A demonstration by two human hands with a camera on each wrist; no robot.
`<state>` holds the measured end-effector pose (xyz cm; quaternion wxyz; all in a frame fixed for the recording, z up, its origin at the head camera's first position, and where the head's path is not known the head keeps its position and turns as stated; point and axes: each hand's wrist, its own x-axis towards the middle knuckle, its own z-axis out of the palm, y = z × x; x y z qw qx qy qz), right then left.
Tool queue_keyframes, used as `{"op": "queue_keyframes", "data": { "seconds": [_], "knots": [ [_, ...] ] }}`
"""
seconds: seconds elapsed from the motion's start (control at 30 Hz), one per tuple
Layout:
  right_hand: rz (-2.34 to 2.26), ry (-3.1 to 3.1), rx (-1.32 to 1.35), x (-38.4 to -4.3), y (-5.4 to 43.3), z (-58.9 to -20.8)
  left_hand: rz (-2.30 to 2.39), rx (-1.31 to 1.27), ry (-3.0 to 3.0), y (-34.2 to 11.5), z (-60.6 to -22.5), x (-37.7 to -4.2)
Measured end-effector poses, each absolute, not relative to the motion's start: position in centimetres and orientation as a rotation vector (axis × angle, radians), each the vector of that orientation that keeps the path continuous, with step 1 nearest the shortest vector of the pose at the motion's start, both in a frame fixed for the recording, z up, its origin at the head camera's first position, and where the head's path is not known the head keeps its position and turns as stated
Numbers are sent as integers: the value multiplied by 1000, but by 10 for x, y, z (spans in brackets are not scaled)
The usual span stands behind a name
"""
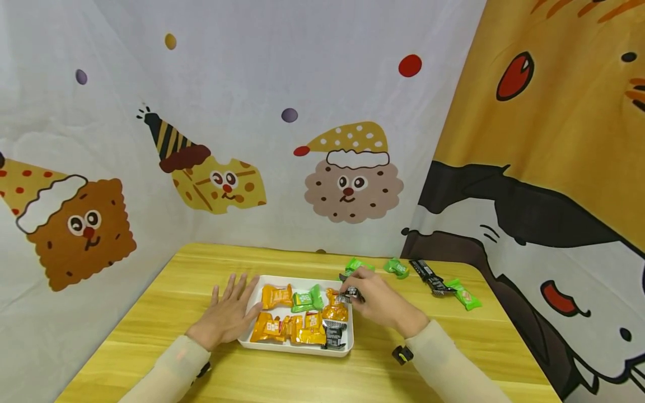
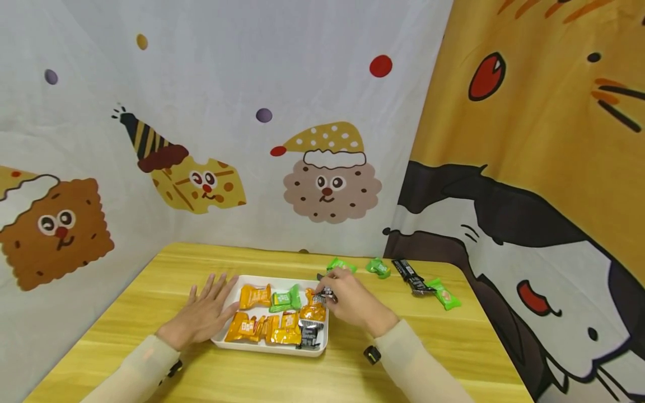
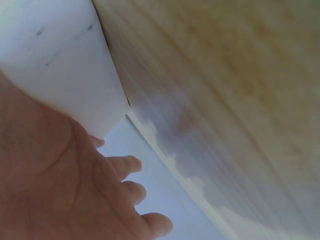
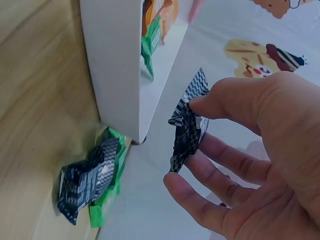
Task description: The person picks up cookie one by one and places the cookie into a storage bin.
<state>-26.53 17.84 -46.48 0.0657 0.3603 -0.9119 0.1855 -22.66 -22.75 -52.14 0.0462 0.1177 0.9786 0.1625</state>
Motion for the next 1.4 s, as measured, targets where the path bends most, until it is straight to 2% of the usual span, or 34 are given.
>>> {"op": "queue_keyframes", "data": {
  "seconds": [0.87,1.4],
  "knots": [
    [553,-2835,1282,-241,156,-479,510,352,2981,-227,-522,-224],
    [530,-2806,1220,-241,161,-480,507,360,2983,-227,-523,-226]
  ]
}}
